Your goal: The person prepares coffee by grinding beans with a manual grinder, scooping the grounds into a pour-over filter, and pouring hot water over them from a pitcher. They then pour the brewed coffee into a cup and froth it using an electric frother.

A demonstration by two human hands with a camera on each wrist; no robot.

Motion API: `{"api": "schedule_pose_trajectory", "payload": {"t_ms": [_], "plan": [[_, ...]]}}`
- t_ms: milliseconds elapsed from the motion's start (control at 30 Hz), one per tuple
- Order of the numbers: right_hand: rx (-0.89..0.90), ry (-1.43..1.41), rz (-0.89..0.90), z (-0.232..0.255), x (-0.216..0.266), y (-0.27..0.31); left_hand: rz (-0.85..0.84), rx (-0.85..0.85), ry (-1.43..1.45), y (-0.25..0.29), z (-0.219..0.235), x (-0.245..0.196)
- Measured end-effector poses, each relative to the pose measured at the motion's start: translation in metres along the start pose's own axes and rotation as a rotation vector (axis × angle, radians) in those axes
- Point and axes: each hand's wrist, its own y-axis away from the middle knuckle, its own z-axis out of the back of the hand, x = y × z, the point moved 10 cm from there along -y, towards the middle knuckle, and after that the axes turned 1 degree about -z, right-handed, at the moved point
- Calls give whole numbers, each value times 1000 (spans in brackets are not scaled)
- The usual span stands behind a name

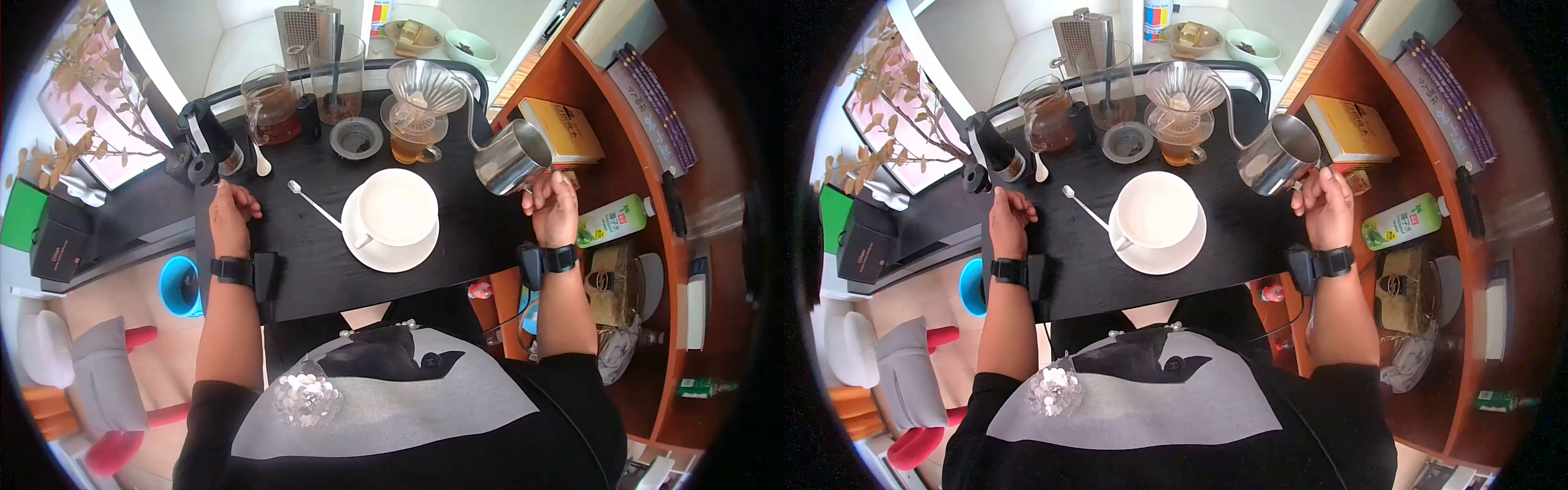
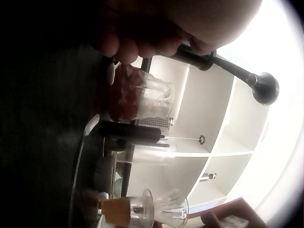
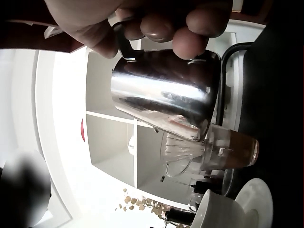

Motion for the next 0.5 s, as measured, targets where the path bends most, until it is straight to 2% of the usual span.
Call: {"api": "schedule_pose_trajectory", "payload": {"t_ms": [167, 233, 500], "plan": [[-64, -62, -26, 19, -29, 0, -5, -9, -33, -3, 3, 3], [-144, 21, -76, 29, -41, 0, 0, -9, -53, -1, 1, 3], [-14, 113, -192, 28, -89, -12, 20, 16, -270, -4, -5, 8]]}}
